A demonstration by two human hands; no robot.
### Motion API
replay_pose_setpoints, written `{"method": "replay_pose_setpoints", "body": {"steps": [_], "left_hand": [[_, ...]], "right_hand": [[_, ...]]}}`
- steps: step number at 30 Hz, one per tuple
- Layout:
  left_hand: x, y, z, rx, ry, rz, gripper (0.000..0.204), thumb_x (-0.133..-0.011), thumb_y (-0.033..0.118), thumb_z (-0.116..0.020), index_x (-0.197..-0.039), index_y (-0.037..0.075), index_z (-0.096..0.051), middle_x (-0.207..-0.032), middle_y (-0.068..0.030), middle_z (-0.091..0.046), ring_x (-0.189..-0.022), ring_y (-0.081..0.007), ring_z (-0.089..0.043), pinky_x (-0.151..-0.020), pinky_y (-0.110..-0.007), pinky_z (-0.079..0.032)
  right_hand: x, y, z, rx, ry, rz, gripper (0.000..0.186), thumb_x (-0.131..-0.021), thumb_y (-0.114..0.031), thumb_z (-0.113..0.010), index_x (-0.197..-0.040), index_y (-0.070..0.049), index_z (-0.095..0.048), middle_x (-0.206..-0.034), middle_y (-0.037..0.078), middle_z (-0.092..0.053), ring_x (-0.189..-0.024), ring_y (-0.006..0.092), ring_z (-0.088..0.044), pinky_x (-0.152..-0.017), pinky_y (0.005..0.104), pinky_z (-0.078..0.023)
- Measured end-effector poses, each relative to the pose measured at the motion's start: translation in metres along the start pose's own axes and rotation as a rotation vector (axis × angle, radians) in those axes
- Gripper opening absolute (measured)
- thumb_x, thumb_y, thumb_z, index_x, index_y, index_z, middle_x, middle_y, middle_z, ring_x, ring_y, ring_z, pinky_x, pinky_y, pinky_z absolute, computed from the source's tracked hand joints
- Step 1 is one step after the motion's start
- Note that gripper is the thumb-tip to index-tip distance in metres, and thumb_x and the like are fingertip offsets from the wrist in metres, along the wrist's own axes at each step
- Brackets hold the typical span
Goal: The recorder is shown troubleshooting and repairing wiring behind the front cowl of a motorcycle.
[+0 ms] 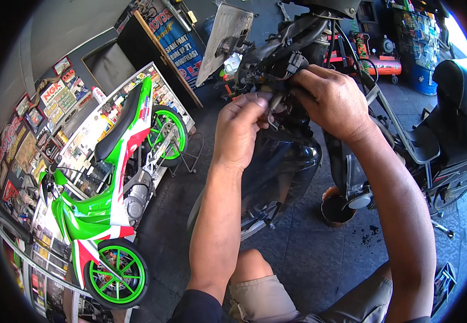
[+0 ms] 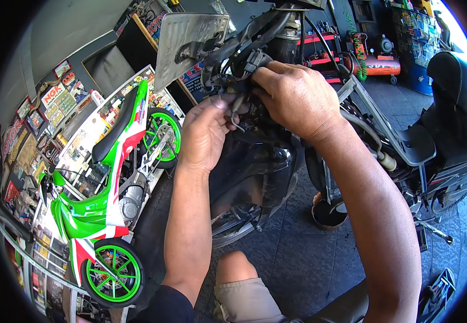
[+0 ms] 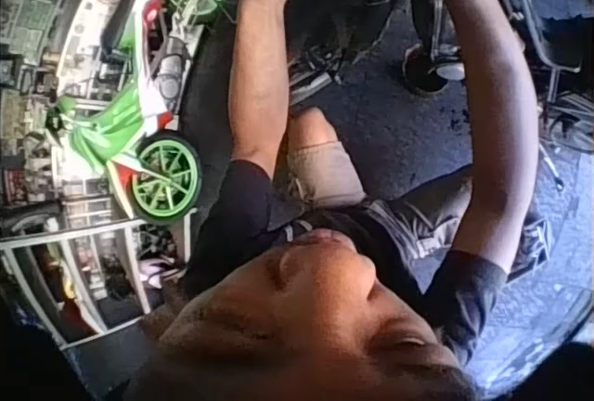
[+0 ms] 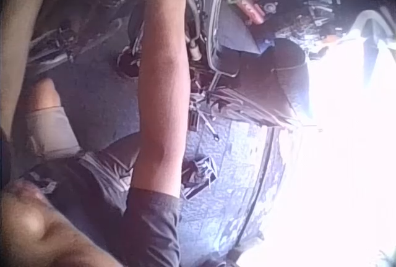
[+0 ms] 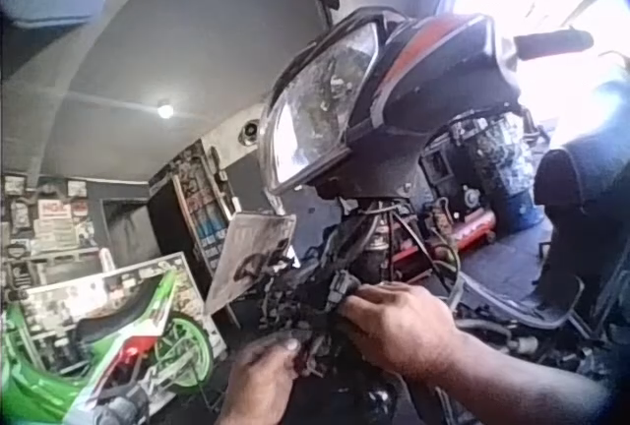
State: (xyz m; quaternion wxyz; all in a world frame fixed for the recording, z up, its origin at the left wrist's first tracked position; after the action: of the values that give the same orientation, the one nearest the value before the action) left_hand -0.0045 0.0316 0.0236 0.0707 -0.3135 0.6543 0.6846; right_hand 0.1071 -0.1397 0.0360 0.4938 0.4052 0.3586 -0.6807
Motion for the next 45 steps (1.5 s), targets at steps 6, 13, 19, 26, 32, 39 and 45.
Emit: {"method": "replay_pose_setpoints", "body": {"steps": [6,13,19,26,32,39,45], "left_hand": [[-0.003,0.022,-0.016,-0.321,-0.072,0.121,0.020,-0.098,0.022,-0.074,-0.102,0.002,-0.078,-0.085,-0.0019,-0.072,-0.074,-0.0064,-0.058,-0.068,-0.026,-0.044],[-0.006,0.037,-0.034,-0.909,0.057,-0.013,0.023,-0.094,0.018,-0.077,-0.097,-0.005,-0.078,-0.075,0.0003,-0.067,-0.068,-0.0033,-0.052,-0.060,-0.023,-0.039],[-0.009,0.022,-0.028,-0.606,0.208,-0.127,0.018,-0.095,0.016,-0.076,-0.094,-0.002,-0.076,-0.072,-0.0005,-0.065,-0.062,-0.0031,-0.050,-0.057,-0.023,-0.038],[-0.015,-0.010,-0.024,0.443,0.271,0.184,0.008,-0.097,0.016,-0.074,-0.094,0.012,-0.067,-0.063,0.0066,-0.049,-0.055,-0.0068,-0.042,-0.054,-0.026,-0.033],[-0.015,-0.014,-0.013,0.560,0.163,0.215,0.008,-0.098,0.018,-0.073,-0.094,0.014,-0.068,-0.066,0.0070,-0.050,-0.058,-0.0074,-0.044,-0.056,-0.026,-0.034],[-0.011,-0.011,-0.006,0.486,0.082,0.229,0.008,-0.096,0.016,-0.071,-0.096,0.010,-0.066,-0.072,0.0035,-0.052,-0.066,-0.0109,-0.046,-0.062,-0.029,-0.038],[-0.014,-0.003,0.000,0.387,0.063,0.295,0.006,-0.094,0.014,-0.070,-0.095,0.009,-0.066,-0.076,0.0029,-0.054,-0.070,-0.0117,-0.048,-0.064,-0.029,-0.038]], "right_hand": [[0.001,0.000,0.000,-0.014,0.002,-0.004,0.019,-0.091,-0.022,-0.073,-0.105,-0.010,-0.071,-0.099,0.009,-0.073,-0.090,0.0338,-0.074,-0.077,0.0447,-0.061],[0.001,0.003,0.000,-0.019,-0.008,0.030,0.020,-0.089,-0.016,-0.073,-0.108,-0.009,-0.071,-0.097,0.010,-0.069,-0.092,0.0359,-0.071,-0.079,0.0441,-0.059],[-0.001,0.003,-0.001,-0.022,0.025,0.004,0.018,-0.092,-0.016,-0.071,-0.107,-0.009,-0.069,-0.098,0.010,-0.069,-0.094,0.0344,-0.071,-0.079,0.0444,-0.059],[-0.001,0.001,-0.001,-0.005,0.073,-0.046,0.015,-0.094,-0.017,-0.069,-0.106,-0.009,-0.067,-0.096,0.010,-0.067,-0.093,0.0350,-0.070,-0.078,0.0455,-0.058],[0.002,-0.002,0.000,0.096,0.087,0.122,0.011,-0.086,-0.019,-0.068,-0.097,-0.016,-0.068,-0.095,0.006,-0.064,-0.094,0.0244,-0.072,-0.080,0.0391,-0.055],[0.006,-0.003,-0.001,0.231,0.104,0.322,0.011,-0.085,-0.024,-0.066,-0.094,-0.025,-0.071,-0.100,0.001,-0.059,-0.092,0.0144,-0.070,-0.084,0.0344,-0.047],[0.007,-0.004,-0.003,0.264,0.050,0.401,0.009,-0.087,-0.026,-0.065,-0.093,-0.025,-0.071,-0.102,0.000,-0.059,-0.092,0.0139,-0.068,-0.088,0.0351,-0.046]]}}
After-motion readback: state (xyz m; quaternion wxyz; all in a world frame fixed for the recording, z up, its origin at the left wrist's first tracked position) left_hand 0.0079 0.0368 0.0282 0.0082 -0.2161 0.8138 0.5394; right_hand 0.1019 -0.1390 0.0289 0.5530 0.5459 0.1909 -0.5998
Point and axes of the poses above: each hand's wrist, its own x-axis away from the middle knuckle, its own z-axis out of the back of the hand, y = z × x, the point moved 2 cm from there along -x, towards the middle knuckle
